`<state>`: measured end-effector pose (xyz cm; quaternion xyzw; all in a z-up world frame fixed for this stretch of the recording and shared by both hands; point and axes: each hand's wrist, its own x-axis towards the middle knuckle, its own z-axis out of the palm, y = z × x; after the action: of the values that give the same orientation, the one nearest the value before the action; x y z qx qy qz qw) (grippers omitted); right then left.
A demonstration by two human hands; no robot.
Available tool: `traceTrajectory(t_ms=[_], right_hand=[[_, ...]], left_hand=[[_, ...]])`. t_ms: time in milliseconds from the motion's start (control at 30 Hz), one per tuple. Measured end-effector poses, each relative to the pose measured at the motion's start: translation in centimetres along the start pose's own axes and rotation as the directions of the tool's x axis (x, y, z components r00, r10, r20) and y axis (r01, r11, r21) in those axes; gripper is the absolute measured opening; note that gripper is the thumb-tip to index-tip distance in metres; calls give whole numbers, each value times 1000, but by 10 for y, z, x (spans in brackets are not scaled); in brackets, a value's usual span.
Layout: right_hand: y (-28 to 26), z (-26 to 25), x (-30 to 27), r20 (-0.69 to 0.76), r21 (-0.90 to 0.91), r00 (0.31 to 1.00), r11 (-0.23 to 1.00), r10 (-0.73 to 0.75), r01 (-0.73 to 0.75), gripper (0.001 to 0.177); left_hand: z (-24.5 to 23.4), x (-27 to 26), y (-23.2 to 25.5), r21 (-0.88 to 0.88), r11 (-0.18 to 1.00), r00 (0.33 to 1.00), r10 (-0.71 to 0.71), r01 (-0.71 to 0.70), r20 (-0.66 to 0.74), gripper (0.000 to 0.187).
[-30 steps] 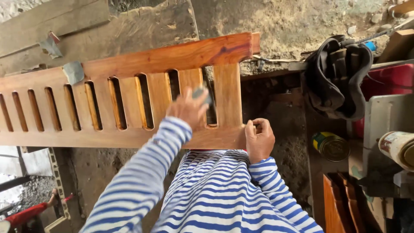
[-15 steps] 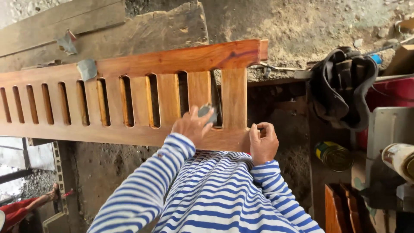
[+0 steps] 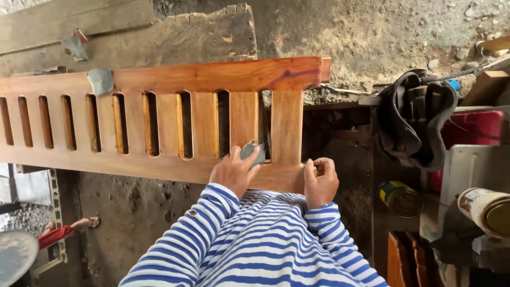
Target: The person sands a wooden slatted board using a sanding block. They move the block back and forth along the surface and edges of the wood, focusing on smoothing the slats and the frame.
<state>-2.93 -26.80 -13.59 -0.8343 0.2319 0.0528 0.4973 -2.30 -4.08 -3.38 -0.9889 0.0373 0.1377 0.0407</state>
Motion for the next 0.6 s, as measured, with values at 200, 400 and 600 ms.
traceTrajectory(t_ms=[200,400,600], right_hand=[[-2,-3,-2,-14,17,996,996,-87,87,15],[-39,-28,4,-168,-143,835,851,-523,505,28],[-104,-2,-24,17,-35,798,797,-603,603,30]], left_hand=[[-6,89,-28,-88,995,996,-61,54,-71,49],[-27,104,-21,-110,988,980,-128,111,-155,52],[14,69,-29,-465,832,950,-300,303,83,66]])
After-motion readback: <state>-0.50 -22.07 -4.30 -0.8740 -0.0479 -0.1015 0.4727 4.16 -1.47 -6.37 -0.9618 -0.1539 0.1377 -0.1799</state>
